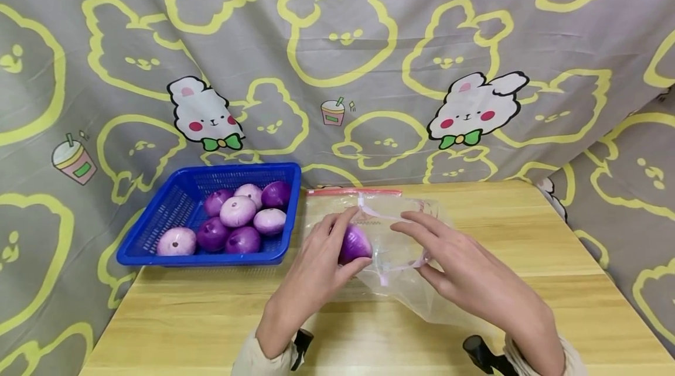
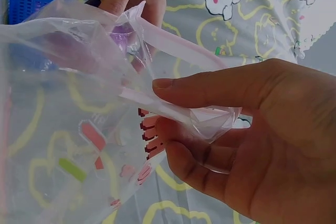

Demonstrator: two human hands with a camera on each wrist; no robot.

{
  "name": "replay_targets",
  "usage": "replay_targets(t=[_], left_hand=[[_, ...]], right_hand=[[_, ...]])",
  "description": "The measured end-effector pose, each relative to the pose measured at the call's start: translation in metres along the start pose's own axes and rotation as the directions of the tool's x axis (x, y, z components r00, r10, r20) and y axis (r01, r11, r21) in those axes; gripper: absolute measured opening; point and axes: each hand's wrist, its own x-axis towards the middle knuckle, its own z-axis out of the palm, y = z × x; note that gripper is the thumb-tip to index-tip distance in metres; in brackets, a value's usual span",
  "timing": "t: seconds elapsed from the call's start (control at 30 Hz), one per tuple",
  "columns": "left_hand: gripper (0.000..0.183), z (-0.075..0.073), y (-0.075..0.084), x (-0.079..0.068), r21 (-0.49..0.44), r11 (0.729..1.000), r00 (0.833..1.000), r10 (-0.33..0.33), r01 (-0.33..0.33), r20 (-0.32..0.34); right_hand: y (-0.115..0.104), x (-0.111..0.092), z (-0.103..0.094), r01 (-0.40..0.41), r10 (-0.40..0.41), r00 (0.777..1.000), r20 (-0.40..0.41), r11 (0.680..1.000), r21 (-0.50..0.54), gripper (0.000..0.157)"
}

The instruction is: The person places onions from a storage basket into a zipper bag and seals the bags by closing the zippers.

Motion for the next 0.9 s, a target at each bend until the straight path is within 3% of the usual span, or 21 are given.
replay_targets(t=[0.23,0.43,0.9], left_hand=[[0.071,0.0019,0.0022,0.0001,-0.009,1.0,0.994,0.027,-0.027,0.105],[0.08,0.0028,0.0043,-0.001,-0.012,0.999,0.98,-0.033,0.036,0.197],[0.09,-0.0048,0.0022,0.0,-0.054,0.998,0.987,-0.025,0.034,0.16]], right_hand=[[0.0035,0.0005,0.0005,-0.008,0.008,1.0,-0.007,1.0,0.001,0.063],[0.0049,0.0011,0.0007,-0.009,0.009,1.0,-0.009,1.0,0.007,0.061],[0.0072,0.0008,0.0012,-0.019,0.019,1.0,-0.003,1.0,0.005,0.065]])
